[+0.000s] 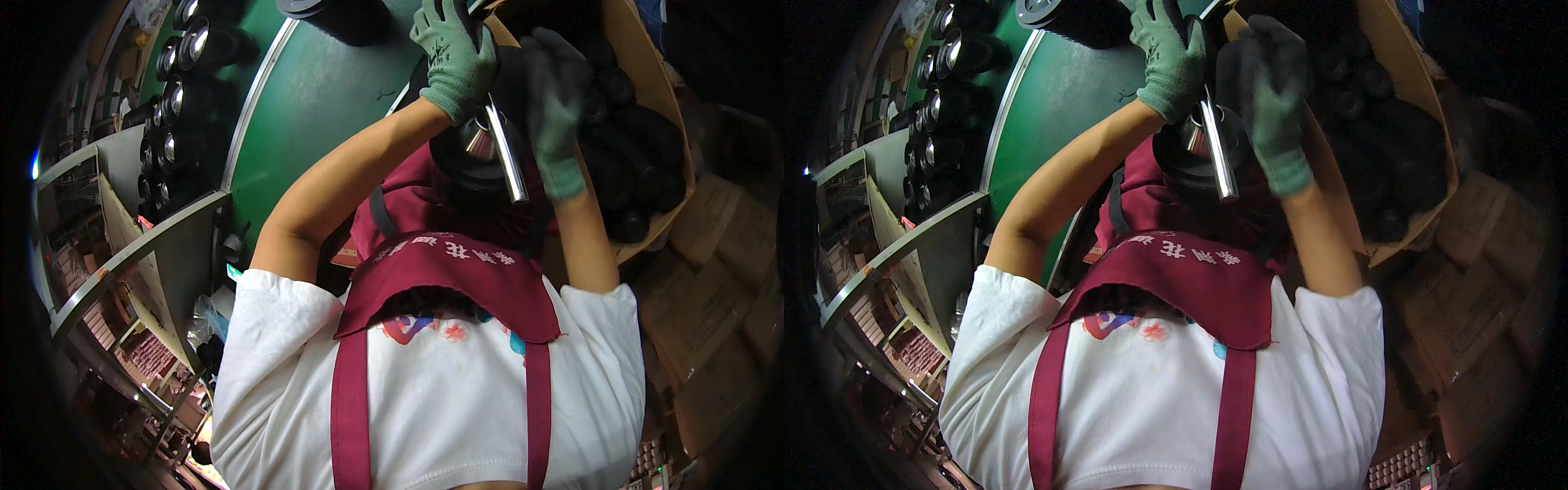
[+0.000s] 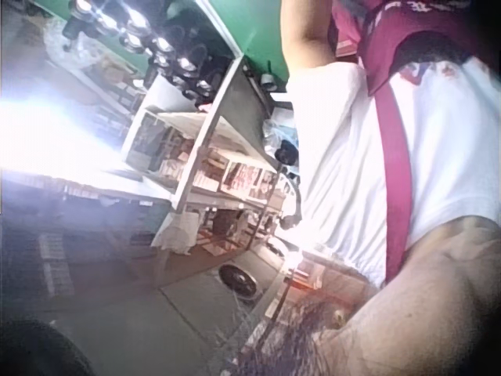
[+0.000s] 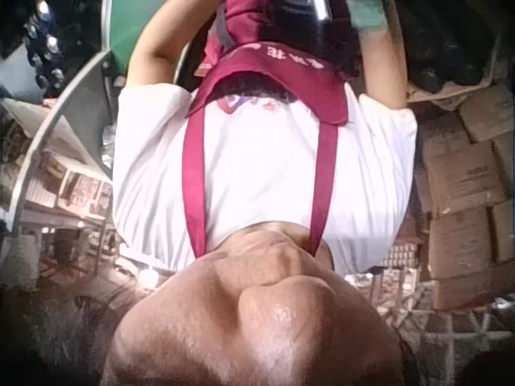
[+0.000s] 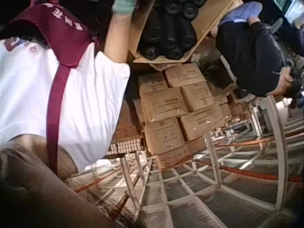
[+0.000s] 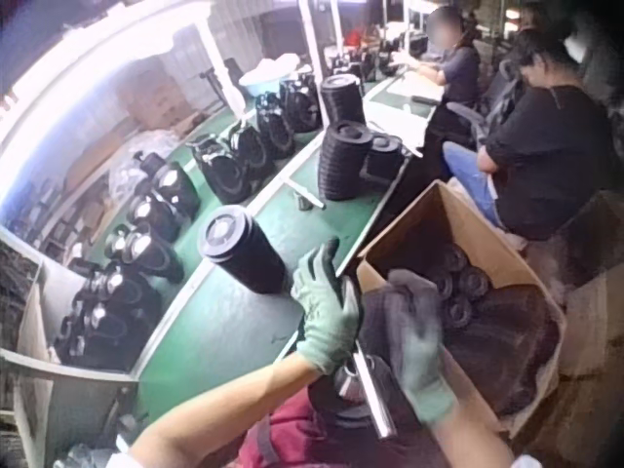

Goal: The person picks up black kettles from a conveyor belt, wipes them with a cloth, and attaches lids. The person handles each kettle individually, placing the finished units back on the belt.

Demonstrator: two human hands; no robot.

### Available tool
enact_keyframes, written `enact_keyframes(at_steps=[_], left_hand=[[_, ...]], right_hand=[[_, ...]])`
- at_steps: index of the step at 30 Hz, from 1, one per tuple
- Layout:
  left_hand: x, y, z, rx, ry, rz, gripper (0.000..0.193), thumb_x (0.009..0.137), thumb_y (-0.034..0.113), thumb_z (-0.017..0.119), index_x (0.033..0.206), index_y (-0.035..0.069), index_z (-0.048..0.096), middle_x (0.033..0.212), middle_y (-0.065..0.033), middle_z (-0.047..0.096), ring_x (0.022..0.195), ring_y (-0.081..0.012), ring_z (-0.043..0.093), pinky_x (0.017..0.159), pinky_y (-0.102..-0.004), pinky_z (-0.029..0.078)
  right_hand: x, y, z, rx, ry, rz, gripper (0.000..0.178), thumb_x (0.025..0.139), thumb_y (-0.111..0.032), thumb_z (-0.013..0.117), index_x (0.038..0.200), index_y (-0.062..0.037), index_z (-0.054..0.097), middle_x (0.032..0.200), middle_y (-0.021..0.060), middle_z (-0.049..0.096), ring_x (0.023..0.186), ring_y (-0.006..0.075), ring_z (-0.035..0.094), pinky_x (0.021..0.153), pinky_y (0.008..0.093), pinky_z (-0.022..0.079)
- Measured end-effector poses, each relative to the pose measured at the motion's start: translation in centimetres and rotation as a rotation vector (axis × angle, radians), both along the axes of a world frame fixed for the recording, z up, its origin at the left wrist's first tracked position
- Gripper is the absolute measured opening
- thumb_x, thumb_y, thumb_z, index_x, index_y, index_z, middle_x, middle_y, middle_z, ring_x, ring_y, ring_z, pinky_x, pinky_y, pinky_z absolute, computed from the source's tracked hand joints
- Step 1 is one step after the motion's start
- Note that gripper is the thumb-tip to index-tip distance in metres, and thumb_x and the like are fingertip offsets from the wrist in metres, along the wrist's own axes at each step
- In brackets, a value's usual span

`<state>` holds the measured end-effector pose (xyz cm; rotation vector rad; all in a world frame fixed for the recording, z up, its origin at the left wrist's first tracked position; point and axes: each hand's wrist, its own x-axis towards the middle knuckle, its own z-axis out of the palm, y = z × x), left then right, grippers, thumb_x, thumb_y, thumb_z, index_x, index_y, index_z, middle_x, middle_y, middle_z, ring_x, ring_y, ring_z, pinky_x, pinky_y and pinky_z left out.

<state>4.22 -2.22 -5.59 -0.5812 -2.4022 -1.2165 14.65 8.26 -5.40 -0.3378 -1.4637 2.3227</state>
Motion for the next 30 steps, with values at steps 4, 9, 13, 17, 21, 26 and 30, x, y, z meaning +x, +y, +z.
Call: enact_keyframes(at_steps=[4, 9, 13, 17, 21, 26, 30], left_hand=[[1.1, -0.1, 2.0, 0.012, 0.101, 0.081, 0.063, 0.085, 0.012, 0.061, 0.146, 0.004, 0.046, 0.132, -0.0224, 0.051, 0.124, -0.0423, 0.046, 0.107, -0.0508, 0.035], [2.5, -6.6, 1.7, -0.465, -0.460, 0.060, 0.085, 0.088, 0.065, 0.064, 0.146, 0.006, 0.046, 0.147, -0.0273, 0.038, 0.132, -0.0485, 0.042, 0.110, -0.0517, 0.038], [2.7, -7.3, 9.6, -0.356, -1.488, -0.434, 0.070, 0.081, 0.070, 0.067, 0.113, 0.008, 0.066, 0.107, -0.0103, 0.068, 0.084, -0.0211, 0.065, 0.075, -0.0365, 0.052], [2.0, -5.6, 10.8, -0.640, -1.501, -0.202, 0.035, 0.082, 0.044, 0.070, 0.098, 0.012, 0.071, 0.093, -0.0083, 0.073, 0.079, -0.0206, 0.068, 0.071, -0.0324, 0.053], [2.2, -7.4, 6.0, -0.857, -1.185, -0.043, 0.038, 0.080, 0.041, 0.071, 0.100, 0.009, 0.072, 0.094, -0.0139, 0.073, 0.087, -0.0239, 0.069, 0.076, -0.0338, 0.054], [4.1, -8.2, 3.2, -0.922, -0.925, -0.016, 0.041, 0.077, 0.037, 0.071, 0.102, 0.005, 0.074, 0.097, -0.0209, 0.073, 0.097, -0.0280, 0.072, 0.082, -0.0355, 0.055], [3.5, -7.3, 5.8, -0.873, -0.917, -0.219, 0.043, 0.080, 0.032, 0.069, 0.113, 0.005, 0.069, 0.107, -0.0259, 0.070, 0.107, -0.0356, 0.069, 0.090, -0.0405, 0.054]], right_hand=[[-2.7, 2.0, -8.3, 1.348, 0.276, 0.050, 0.042, 0.098, -0.022, 0.057, 0.137, -0.0049, 0.056, 0.137, 0.0202, 0.058, 0.126, 0.0365, 0.056, 0.111, 0.0455, 0.043], [-6.5, 0.7, -3.9, 1.249, 0.262, 0.433, 0.043, 0.098, -0.026, 0.056, 0.137, -0.0099, 0.059, 0.143, 0.0131, 0.056, 0.133, 0.0344, 0.051, 0.114, 0.0438, 0.040], [-9.9, -1.8, -4.9, 1.483, 0.266, 0.610, 0.037, 0.097, -0.032, 0.055, 0.125, -0.0113, 0.066, 0.134, 0.0097, 0.062, 0.126, 0.0308, 0.056, 0.108, 0.0428, 0.045], [-12.2, -4.3, -5.6, 1.625, 0.120, 0.786, 0.044, 0.098, -0.038, 0.054, 0.135, -0.0136, 0.061, 0.134, 0.0137, 0.062, 0.125, 0.0319, 0.059, 0.107, 0.0428, 0.046], [-12.9, -6.4, -5.5, 1.286, -0.075, 1.029, 0.049, 0.099, -0.040, 0.055, 0.140, -0.0135, 0.059, 0.137, 0.0174, 0.062, 0.126, 0.0361, 0.059, 0.107, 0.0421, 0.047], [-10.5, -7.6, -11.1, 1.010, -0.020, 0.625, 0.043, 0.098, -0.043, 0.055, 0.120, -0.0105, 0.072, 0.122, 0.0163, 0.069, 0.115, 0.0366, 0.063, 0.101, 0.0449, 0.048], [-9.3, -4.6, -11.8, 1.488, 0.338, 0.283, 0.034, 0.097, -0.039, 0.054, 0.105, -0.0123, 0.075, 0.103, 0.0113, 0.073, 0.108, 0.0292, 0.062, 0.095, 0.0458, 0.047]])
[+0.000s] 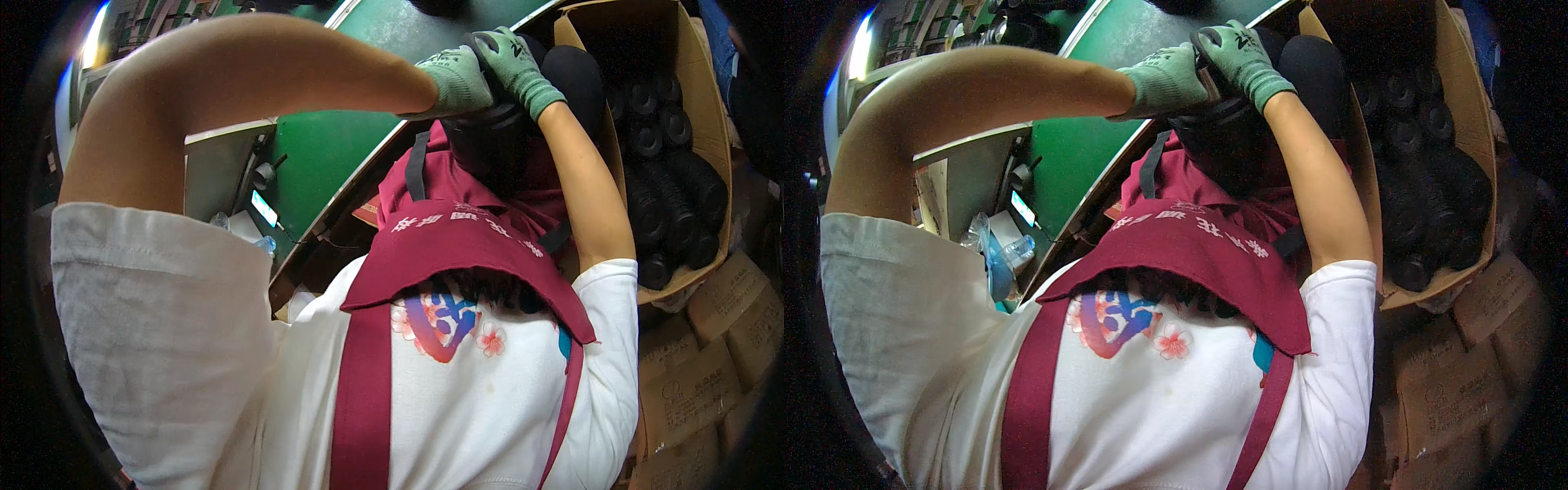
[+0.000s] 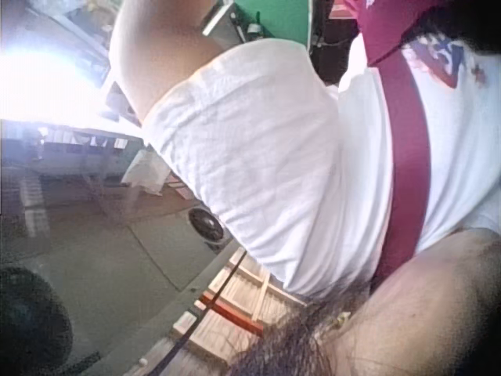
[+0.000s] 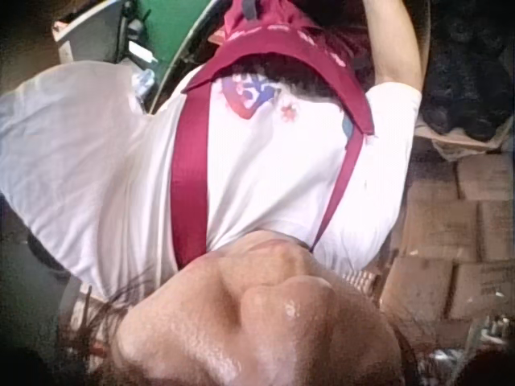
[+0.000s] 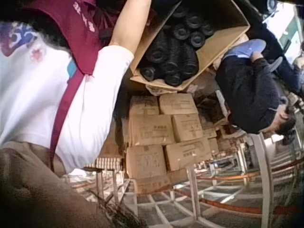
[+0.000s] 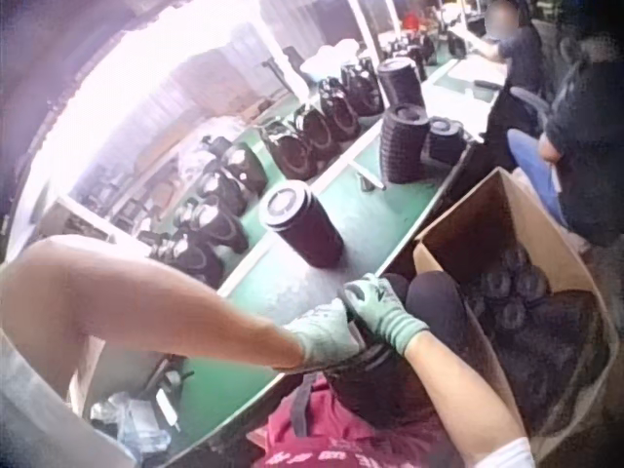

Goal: The person picks up black kettles from a conveyor belt, wipes them with a cloth, and attaches lids. The person handles each kettle individually, placing the finished units back on the belt.

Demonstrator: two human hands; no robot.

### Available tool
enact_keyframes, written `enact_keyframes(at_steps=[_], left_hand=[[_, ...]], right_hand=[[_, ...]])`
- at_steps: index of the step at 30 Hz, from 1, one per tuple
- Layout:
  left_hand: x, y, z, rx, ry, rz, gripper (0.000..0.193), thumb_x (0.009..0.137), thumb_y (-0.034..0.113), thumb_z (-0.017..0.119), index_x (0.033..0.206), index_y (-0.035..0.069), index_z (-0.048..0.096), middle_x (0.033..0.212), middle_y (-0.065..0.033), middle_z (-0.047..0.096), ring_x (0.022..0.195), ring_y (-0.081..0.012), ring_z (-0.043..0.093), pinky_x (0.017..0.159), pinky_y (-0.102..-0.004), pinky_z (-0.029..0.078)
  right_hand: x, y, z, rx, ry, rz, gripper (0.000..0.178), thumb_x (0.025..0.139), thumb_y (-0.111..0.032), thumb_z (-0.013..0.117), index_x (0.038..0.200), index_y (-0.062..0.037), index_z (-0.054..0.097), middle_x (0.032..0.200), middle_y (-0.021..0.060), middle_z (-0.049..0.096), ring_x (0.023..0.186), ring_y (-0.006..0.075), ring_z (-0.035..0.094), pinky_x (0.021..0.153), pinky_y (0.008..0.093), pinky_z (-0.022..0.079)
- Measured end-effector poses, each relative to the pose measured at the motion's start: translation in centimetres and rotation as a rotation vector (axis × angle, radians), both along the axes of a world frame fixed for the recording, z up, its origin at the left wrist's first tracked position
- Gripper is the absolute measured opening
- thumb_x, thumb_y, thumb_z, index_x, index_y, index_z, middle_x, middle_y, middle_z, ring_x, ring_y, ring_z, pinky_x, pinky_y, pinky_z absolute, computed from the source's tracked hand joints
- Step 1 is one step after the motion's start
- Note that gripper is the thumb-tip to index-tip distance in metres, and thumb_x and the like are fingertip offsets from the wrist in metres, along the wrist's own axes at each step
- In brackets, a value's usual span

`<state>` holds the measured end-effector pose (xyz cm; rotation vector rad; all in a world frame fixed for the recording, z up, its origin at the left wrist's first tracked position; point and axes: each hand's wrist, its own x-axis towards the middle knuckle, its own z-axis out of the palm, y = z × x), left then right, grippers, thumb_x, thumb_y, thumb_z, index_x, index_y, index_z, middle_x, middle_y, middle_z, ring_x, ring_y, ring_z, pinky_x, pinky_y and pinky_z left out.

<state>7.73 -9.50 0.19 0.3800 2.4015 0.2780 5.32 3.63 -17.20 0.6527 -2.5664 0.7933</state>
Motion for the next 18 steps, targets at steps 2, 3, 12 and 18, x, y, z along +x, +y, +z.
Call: enact_keyframes(at_steps=[2, 3, 12, 18], left_hand=[[0.5, -1.4, -0.5, 0.002, 0.092, -0.012, 0.045, 0.082, 0.028, 0.068, 0.120, 0.005, 0.063, 0.109, -0.0253, 0.069, 0.109, -0.0392, 0.066, 0.093, -0.0432, 0.053], [0.4, -2.3, -1.0, 0.060, 0.124, -0.096, 0.046, 0.082, 0.026, 0.068, 0.123, 0.005, 0.060, 0.111, -0.0250, 0.068, 0.109, -0.0407, 0.065, 0.093, -0.0445, 0.052], [-4.1, -6.5, -6.1, 0.446, 0.401, -0.740, 0.054, 0.079, 0.023, 0.075, 0.128, 0.013, 0.055, 0.115, -0.0117, 0.062, 0.097, -0.0354, 0.067, 0.078, -0.0442, 0.057], [-6.5, -3.4, -6.9, 0.528, 0.493, -1.018, 0.049, 0.074, 0.028, 0.077, 0.117, 0.013, 0.060, 0.114, -0.0086, 0.060, 0.093, -0.0297, 0.066, 0.073, -0.0407, 0.057]], right_hand=[[1.3, 0.0, 2.9, 0.013, -0.142, -0.095, 0.032, 0.097, -0.037, 0.054, 0.104, -0.0136, 0.075, 0.102, 0.0077, 0.073, 0.108, 0.0276, 0.062, 0.093, 0.0449, 0.046], [2.1, 0.1, 4.1, 0.021, -0.215, -0.146, 0.031, 0.097, -0.037, 0.054, 0.103, -0.0143, 0.075, 0.102, 0.0059, 0.074, 0.108, 0.0267, 0.063, 0.092, 0.0444, 0.046], [9.7, 0.6, 13.7, 0.410, -0.224, -0.440, 0.033, 0.086, -0.042, 0.070, 0.098, -0.0118, 0.067, 0.083, 0.0054, 0.067, 0.084, 0.0259, 0.064, 0.073, 0.0427, 0.047], [12.6, -0.7, 18.0, 0.402, -0.480, -0.576, 0.046, 0.085, -0.055, 0.070, 0.094, -0.0106, 0.063, 0.086, 0.0090, 0.066, 0.084, 0.0277, 0.067, 0.070, 0.0433, 0.051]])
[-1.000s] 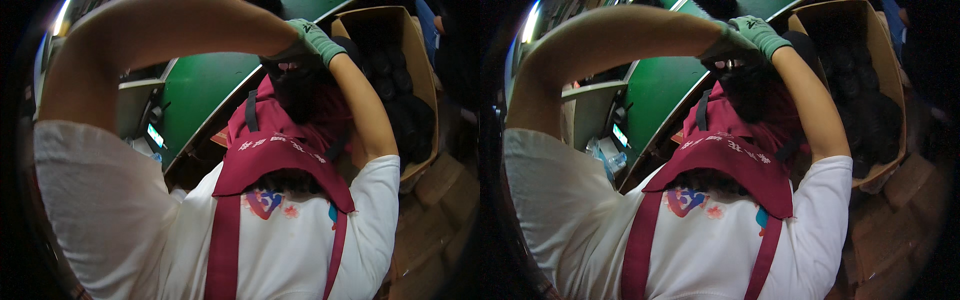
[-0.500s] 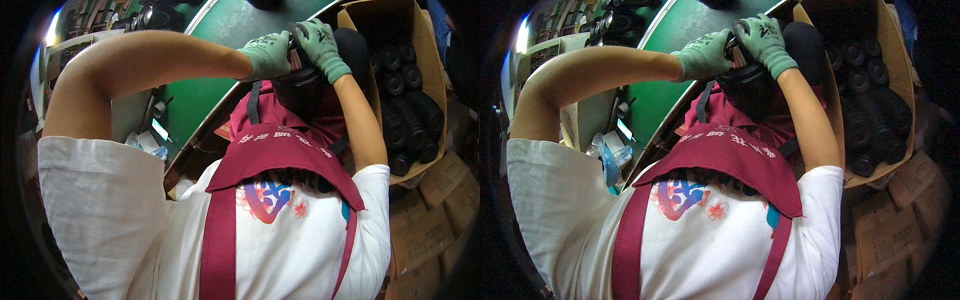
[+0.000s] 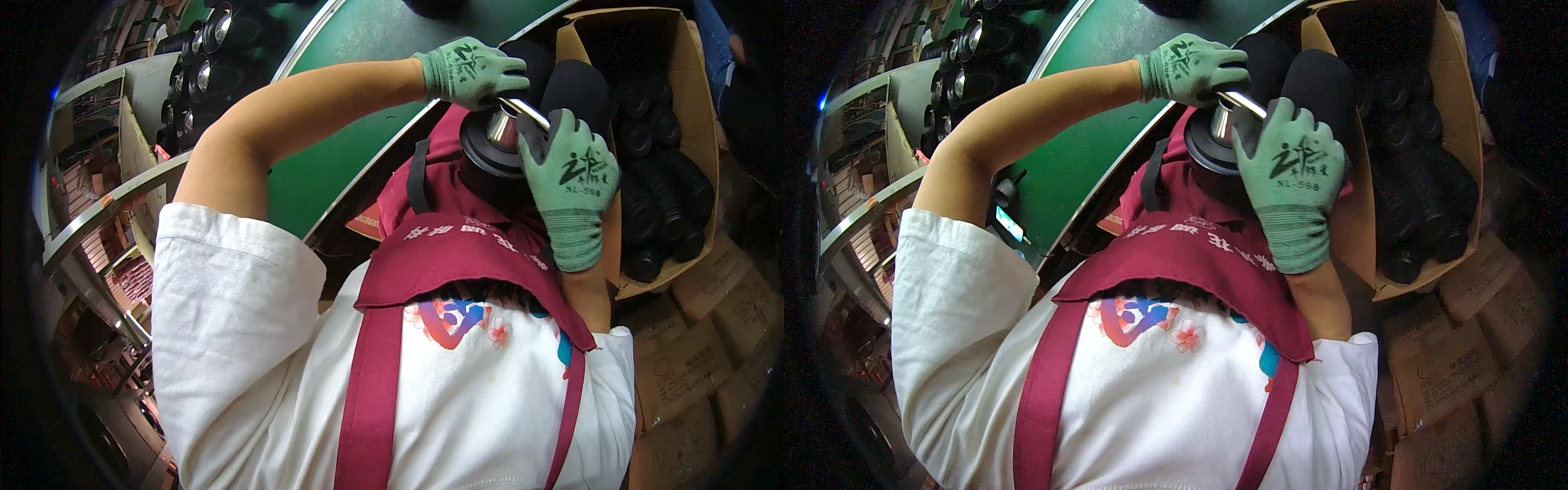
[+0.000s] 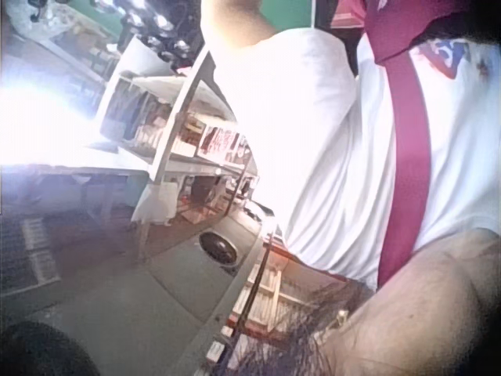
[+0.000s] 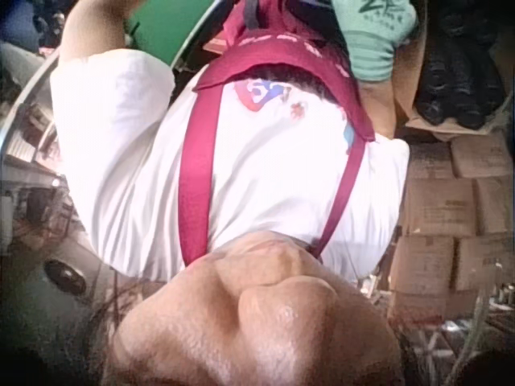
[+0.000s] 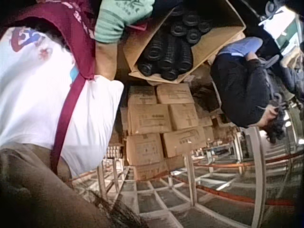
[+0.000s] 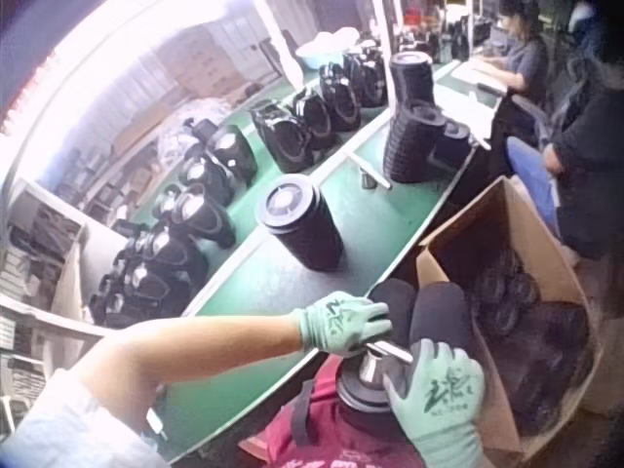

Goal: The person picks up black kettles from a conveyor belt, wipes them with a cloth, and attaches lids. The person handles each kettle individually, placing the finished units back on the belt.

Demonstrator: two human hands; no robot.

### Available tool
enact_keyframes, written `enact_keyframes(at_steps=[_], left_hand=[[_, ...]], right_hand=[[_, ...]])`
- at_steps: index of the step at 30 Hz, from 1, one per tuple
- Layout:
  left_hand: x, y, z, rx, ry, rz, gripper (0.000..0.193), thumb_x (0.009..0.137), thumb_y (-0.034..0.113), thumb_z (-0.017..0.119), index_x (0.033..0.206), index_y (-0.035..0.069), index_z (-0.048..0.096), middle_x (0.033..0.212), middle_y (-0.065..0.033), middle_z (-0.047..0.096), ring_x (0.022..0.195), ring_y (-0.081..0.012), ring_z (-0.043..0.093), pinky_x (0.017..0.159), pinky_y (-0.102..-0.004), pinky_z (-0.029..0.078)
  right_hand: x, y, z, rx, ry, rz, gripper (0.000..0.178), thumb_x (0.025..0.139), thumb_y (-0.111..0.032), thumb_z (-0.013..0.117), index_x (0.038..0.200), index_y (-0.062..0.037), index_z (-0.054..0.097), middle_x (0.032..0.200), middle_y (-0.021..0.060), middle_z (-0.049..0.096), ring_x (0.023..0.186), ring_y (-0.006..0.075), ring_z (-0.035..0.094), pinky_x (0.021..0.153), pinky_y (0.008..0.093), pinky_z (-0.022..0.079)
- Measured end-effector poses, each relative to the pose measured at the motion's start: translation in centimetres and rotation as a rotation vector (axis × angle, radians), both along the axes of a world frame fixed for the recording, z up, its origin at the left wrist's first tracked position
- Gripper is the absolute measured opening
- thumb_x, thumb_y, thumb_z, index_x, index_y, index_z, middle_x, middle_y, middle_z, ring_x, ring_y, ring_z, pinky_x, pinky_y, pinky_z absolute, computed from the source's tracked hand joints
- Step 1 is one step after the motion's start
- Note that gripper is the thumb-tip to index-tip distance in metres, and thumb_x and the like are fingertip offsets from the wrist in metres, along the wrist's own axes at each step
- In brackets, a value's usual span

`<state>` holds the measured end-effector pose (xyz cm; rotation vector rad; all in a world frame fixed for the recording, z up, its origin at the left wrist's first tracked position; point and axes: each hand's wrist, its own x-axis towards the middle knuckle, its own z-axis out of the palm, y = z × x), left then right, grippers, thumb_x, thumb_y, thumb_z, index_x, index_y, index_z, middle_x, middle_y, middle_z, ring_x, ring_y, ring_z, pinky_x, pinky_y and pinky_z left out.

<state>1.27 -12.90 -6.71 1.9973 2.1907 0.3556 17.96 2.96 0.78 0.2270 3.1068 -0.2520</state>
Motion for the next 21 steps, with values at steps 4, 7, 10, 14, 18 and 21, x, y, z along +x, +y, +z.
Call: enact_keyframes(at_steps=[4, 7, 10, 14, 18, 21], left_hand=[[0.7, -0.1, 1.5, 0.181, 0.005, 0.179, 0.061, 0.075, 0.027, 0.079, 0.130, 0.011, 0.059, 0.126, -0.0120, 0.060, 0.109, -0.0312, 0.063, 0.092, -0.0411, 0.053], [2.5, -1.1, 2.2, 0.586, -0.050, 0.675, 0.079, 0.073, 0.016, 0.082, 0.143, 0.004, 0.048, 0.139, -0.0202, 0.053, 0.128, -0.0402, 0.052, 0.109, -0.0461, 0.043], [6.0, -2.9, -0.2, 0.491, -0.451, 0.645, 0.092, 0.073, 0.018, 0.084, 0.151, 0.003, 0.038, 0.153, -0.0203, 0.040, 0.143, -0.0389, 0.039, 0.119, -0.0464, 0.032], [9.6, -1.6, -0.6, 0.457, -0.820, 0.472, 0.097, 0.068, 0.031, 0.090, 0.150, 0.009, 0.044, 0.159, -0.0220, 0.034, 0.148, -0.0406, 0.031, 0.121, -0.0488, 0.028], [11.8, -3.1, 0.4, 0.513, -0.793, 0.484, 0.094, 0.063, 0.035, 0.095, 0.143, 0.011, 0.052, 0.158, -0.0259, 0.032, 0.146, -0.0447, 0.034, 0.118, -0.0500, 0.033], [12.6, -6.0, 3.6, 0.662, -0.745, 0.427, 0.090, 0.060, 0.035, 0.097, 0.138, 0.012, 0.056, 0.158, -0.0268, 0.032, 0.144, -0.0461, 0.036, 0.117, -0.0521, 0.034]], right_hand=[[-2.6, 5.2, -3.7, -0.142, 0.279, 0.196, 0.033, 0.085, -0.039, 0.071, 0.099, -0.0095, 0.067, 0.086, 0.0109, 0.069, 0.082, 0.0324, 0.067, 0.071, 0.0446, 0.054], [-6.8, 8.3, -5.6, -0.319, 0.023, -0.050, 0.025, 0.091, -0.030, 0.066, 0.103, -0.0090, 0.068, 0.091, 0.0137, 0.071, 0.088, 0.0352, 0.068, 0.073, 0.0461, 0.054], [-12.6, 10.8, -12.7, -0.540, 0.255, -0.219, 0.037, 0.093, -0.038, 0.066, 0.111, -0.0062, 0.064, 0.099, 0.0214, 0.070, 0.093, 0.0439, 0.067, 0.076, 0.0514, 0.053], [-20.9, 7.3, -16.8, -0.422, 0.171, -0.249, 0.058, 0.090, -0.042, 0.066, 0.130, -0.0004, 0.057, 0.115, 0.0277, 0.066, 0.106, 0.0462, 0.064, 0.090, 0.0546, 0.051], [-24.2, 3.1, -19.3, -0.415, 0.141, -0.253, 0.073, 0.091, -0.042, 0.066, 0.141, 0.0080, 0.047, 0.138, 0.0303, 0.056, 0.127, 0.0470, 0.054, 0.105, 0.0500, 0.045], [-22.9, 6.0, -24.1, -0.454, 0.076, -0.128, 0.076, 0.091, -0.041, 0.069, 0.145, 0.0052, 0.042, 0.138, 0.0340, 0.052, 0.128, 0.0472, 0.051, 0.109, 0.0488, 0.042]])
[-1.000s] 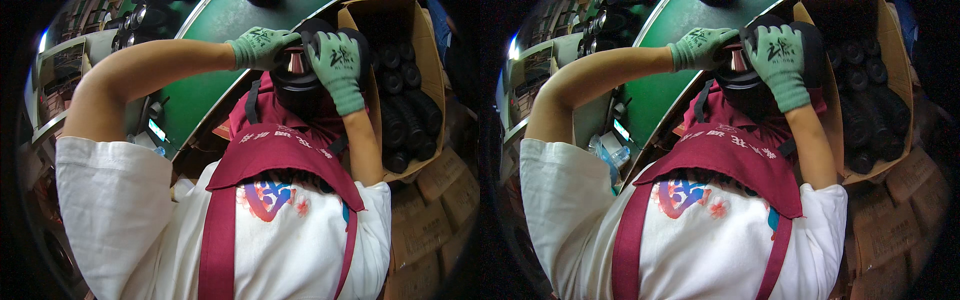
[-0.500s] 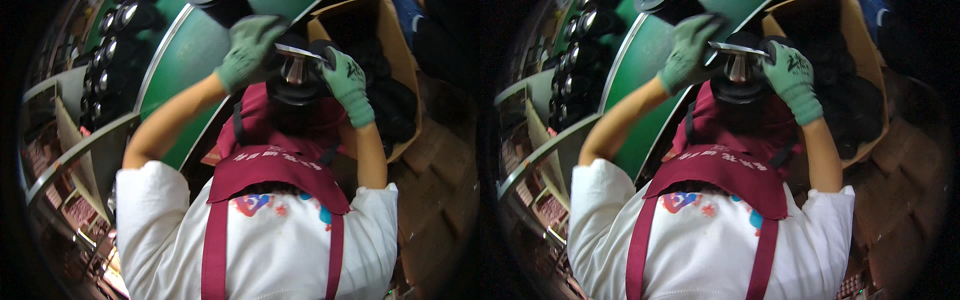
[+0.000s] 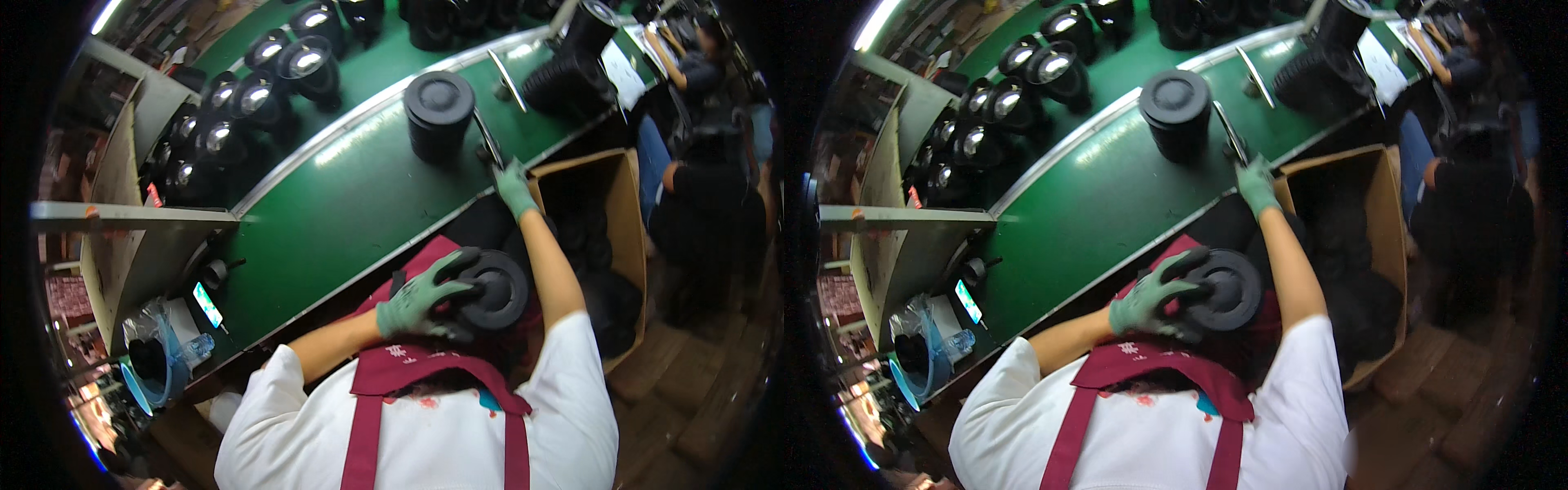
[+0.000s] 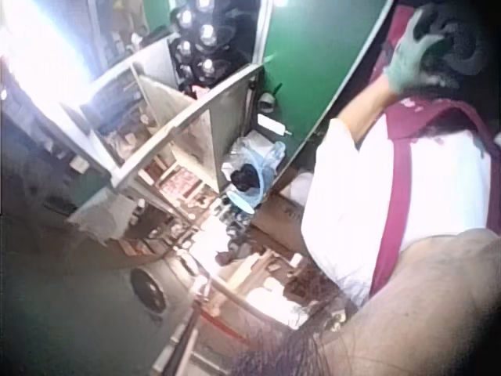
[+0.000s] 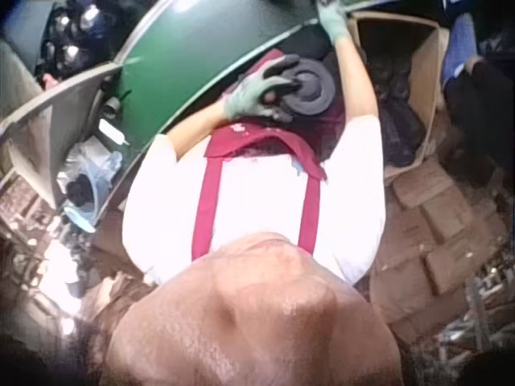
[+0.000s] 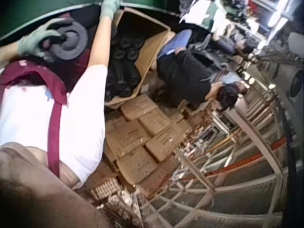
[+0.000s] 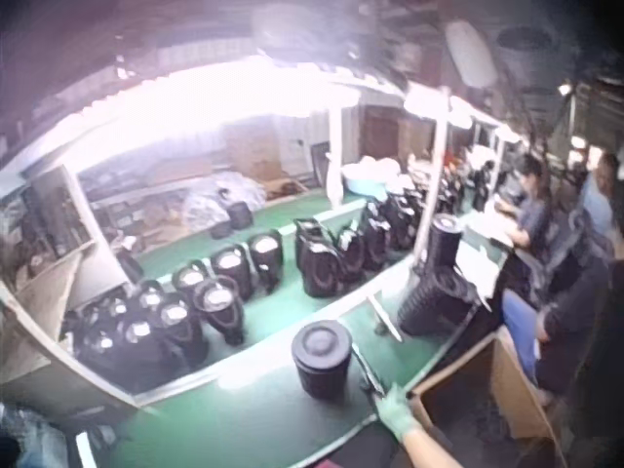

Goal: The person picks up black kettles from a conveyor belt, wipes them with a cloth, and attaches lids. The person handles each kettle individually, placing the finished units back on the belt.

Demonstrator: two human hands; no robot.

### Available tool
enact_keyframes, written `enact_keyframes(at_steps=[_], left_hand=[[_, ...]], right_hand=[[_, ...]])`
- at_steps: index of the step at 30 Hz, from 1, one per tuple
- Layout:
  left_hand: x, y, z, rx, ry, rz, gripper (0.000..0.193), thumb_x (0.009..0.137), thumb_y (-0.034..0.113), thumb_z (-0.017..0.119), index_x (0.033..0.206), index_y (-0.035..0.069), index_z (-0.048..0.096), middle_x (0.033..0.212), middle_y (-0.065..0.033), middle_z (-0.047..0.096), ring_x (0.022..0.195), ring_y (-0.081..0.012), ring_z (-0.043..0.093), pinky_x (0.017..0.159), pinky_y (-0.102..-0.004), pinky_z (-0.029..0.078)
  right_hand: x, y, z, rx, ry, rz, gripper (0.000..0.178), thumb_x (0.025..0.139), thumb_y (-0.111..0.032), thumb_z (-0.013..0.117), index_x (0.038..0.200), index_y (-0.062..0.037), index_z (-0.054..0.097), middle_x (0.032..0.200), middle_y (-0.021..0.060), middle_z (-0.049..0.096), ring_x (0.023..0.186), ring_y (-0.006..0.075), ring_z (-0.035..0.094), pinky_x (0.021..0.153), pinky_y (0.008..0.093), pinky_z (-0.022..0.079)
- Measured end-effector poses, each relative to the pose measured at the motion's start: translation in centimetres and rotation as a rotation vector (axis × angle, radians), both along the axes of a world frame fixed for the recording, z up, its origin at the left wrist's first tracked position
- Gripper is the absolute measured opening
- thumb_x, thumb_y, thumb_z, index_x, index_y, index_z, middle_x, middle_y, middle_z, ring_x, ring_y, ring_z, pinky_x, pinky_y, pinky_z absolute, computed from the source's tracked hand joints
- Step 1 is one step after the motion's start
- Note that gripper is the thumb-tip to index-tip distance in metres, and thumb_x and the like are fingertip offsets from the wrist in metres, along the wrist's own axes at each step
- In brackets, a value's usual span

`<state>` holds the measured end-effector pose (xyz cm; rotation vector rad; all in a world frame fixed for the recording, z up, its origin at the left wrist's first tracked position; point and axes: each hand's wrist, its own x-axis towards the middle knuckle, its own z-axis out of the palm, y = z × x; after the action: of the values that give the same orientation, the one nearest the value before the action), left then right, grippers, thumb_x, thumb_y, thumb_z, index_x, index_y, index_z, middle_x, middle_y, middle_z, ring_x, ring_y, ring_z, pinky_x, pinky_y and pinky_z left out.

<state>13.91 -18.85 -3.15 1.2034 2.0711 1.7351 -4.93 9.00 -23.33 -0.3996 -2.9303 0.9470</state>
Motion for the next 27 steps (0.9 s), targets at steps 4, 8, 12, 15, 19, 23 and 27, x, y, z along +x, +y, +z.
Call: enact_keyframes(at_steps=[4, 8, 12, 15, 19, 23, 27], left_hand=[[0.7, -7.1, -0.5, 0.228, -0.221, 0.857, 0.081, 0.077, 0.050, 0.084, 0.139, 0.008, 0.053, 0.147, -0.0175, 0.049, 0.133, -0.0317, 0.051, 0.109, -0.0438, 0.044], [-5.0, -13.6, 0.6, 0.843, -0.928, 0.684, 0.081, 0.095, 0.074, 0.045, 0.148, 0.013, 0.046, 0.140, -0.0126, 0.057, 0.122, -0.0278, 0.060, 0.104, -0.0460, 0.051], [-12.5, -13.7, 3.7, 0.907, -1.098, 0.472, 0.087, 0.090, 0.083, 0.039, 0.146, 0.018, 0.049, 0.136, -0.0089, 0.059, 0.115, -0.0282, 0.064, 0.095, -0.0505, 0.056], [-17.2, -15.4, 3.1, 0.681, -1.133, 0.506, 0.090, 0.089, 0.085, 0.040, 0.145, 0.016, 0.050, 0.134, -0.0119, 0.059, 0.107, -0.0295, 0.066, 0.089, -0.0454, 0.058], [-24.5, -15.8, 2.0, 0.238, -0.442, 1.129, 0.064, 0.090, 0.049, 0.070, 0.133, 0.005, 0.052, 0.127, -0.0183, 0.057, 0.104, -0.0290, 0.063, 0.088, -0.0444, 0.054], [-36.7, -14.4, 2.6, -0.109, 0.283, 1.122, 0.056, 0.085, 0.022, 0.075, 0.135, 0.005, 0.054, 0.128, -0.0181, 0.055, 0.112, -0.0301, 0.058, 0.098, -0.0387, 0.049], [-48.5, -16.9, 0.7, -0.413, 0.575, 1.070, 0.058, 0.083, 0.026, 0.068, 0.134, 0.003, 0.055, 0.131, -0.0254, 0.058, 0.126, -0.0422, 0.053, 0.109, -0.0485, 0.043]], right_hand=[[7.0, -4.0, 15.7, -0.695, 0.079, 0.050, 0.073, 0.084, -0.041, 0.077, 0.140, -0.0010, 0.051, 0.136, 0.0239, 0.055, 0.129, 0.0358, 0.053, 0.106, 0.0449, 0.043], [10.9, -9.8, 28.3, -0.649, 0.169, 0.848, 0.081, 0.072, -0.023, 0.089, 0.141, -0.0046, 0.051, 0.151, 0.0191, 0.042, 0.139, 0.0365, 0.045, 0.115, 0.0435, 0.036], [6.2, -14.5, 31.6, -0.413, 0.361, 0.823, 0.074, 0.067, -0.019, 0.092, 0.125, -0.0011, 0.051, 0.137, 0.0249, 0.053, 0.128, 0.0371, 0.057, 0.104, 0.0438, 0.048], [-0.6, -16.1, 34.6, -0.463, 0.151, 0.784, 0.065, 0.072, -0.015, 0.089, 0.121, 0.0029, 0.051, 0.109, 0.0172, 0.068, 0.098, 0.0215, 0.067, 0.085, 0.0352, 0.054], [-11.0, -19.2, 33.1, -0.773, 0.089, 0.511, 0.048, 0.081, -0.014, 0.084, 0.107, 0.0073, 0.050, 0.091, 0.0095, 0.071, 0.077, 0.0092, 0.062, 0.062, 0.0257, 0.051], [-23.8, -17.2, 23.0, -0.729, 0.004, 0.168, 0.027, 0.085, -0.012, 0.080, 0.092, -0.0066, 0.055, 0.071, 0.0014, 0.061, 0.050, 0.0094, 0.053, 0.046, 0.0239, 0.040], [-28.4, -22.3, 19.7, -0.054, -0.050, 0.247, 0.031, 0.090, -0.041, 0.066, 0.107, -0.0154, 0.067, 0.096, 0.0132, 0.066, 0.079, 0.0281, 0.063, 0.071, 0.0391, 0.049]])
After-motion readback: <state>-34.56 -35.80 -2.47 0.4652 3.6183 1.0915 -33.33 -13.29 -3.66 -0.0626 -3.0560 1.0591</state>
